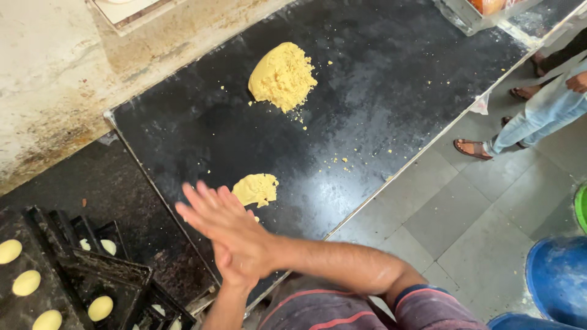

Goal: The person repeatedly takes small portions of yellow dough from a large pile on a black countertop. They roll the dough between their palms to form smooth, round balls and place them in rows on a black baking tray. The process is continuous, filling the tray with uniformly shaped dough balls.

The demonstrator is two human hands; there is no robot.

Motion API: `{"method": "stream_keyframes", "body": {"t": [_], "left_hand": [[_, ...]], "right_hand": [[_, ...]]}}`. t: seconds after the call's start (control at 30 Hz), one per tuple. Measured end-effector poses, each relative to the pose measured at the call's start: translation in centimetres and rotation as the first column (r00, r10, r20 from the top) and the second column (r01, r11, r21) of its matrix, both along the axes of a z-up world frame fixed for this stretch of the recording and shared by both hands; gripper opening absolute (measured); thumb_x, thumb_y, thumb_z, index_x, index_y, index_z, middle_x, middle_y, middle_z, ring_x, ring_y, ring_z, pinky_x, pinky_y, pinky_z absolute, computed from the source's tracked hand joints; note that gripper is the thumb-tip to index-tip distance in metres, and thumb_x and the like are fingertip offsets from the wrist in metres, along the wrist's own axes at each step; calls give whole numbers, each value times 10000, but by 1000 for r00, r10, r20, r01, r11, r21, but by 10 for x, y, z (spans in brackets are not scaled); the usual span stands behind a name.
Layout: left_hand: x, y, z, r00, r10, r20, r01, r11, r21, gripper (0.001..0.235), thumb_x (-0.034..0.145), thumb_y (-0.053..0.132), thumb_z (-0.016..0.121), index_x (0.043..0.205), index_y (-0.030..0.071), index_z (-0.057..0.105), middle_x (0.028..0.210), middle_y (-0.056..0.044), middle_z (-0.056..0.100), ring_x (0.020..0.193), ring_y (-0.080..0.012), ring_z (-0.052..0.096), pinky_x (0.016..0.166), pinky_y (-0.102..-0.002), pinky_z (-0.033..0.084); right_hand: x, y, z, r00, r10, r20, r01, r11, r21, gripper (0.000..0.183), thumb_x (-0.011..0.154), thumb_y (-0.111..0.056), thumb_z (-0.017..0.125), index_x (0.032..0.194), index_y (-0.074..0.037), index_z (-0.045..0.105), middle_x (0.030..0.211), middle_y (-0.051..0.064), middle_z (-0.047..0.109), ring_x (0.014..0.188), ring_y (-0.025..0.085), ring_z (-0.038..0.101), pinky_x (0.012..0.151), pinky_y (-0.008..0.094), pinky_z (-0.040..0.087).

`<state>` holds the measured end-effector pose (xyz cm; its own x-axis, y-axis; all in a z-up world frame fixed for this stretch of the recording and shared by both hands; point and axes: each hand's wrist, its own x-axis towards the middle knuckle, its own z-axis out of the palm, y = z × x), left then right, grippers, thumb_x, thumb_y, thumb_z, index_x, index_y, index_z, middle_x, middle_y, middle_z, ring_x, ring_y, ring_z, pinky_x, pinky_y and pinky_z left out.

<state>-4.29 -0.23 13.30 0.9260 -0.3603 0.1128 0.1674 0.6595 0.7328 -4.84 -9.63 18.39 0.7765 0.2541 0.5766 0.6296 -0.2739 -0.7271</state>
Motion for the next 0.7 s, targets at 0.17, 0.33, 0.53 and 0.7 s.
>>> {"method": "stream_keyframes", "body": {"t": [0.17,0.33,0.53,0.7], "left_hand": [[6,11,41,996,59,66,-63,996,56,1030,930,743,442,1662,168,2,1770,-59,-11,1633,-288,30,1287,-582,64],[4,15,35,994,112,-19,-113,990,-88,1070,901,810,376,1665,193,-49,1765,-41,-56,1615,-239,-26,1202,-657,116],[4,26,-31,947,194,255,-300,818,491,591,1059,384,631,1504,12,517,1491,-223,555,1332,-315,577,1122,-472,469],[21,42,-71,905,414,-96,-348,852,390,337,1122,295,515,1305,16,570,1029,-70,619,798,-102,539,668,-237,396]], "right_hand": [[16,-1,13,997,-60,40,65,989,-133,799,1062,-736,130,1658,-216,242,1774,219,29,1673,432,-61,1348,601,-44],[-25,20,17,999,-6,41,19,953,-303,896,1028,-785,200,1708,-209,100,1733,268,-35,1628,469,-89,1285,586,-99],[7,1,3,937,-308,164,329,936,-126,735,986,-584,440,1576,-145,421,1739,281,100,1649,486,49,1315,646,47],[-11,-12,-23,967,-246,-71,243,969,-37,192,1026,-176,677,1192,-80,694,1188,91,713,1118,283,691,968,385,559]]}}
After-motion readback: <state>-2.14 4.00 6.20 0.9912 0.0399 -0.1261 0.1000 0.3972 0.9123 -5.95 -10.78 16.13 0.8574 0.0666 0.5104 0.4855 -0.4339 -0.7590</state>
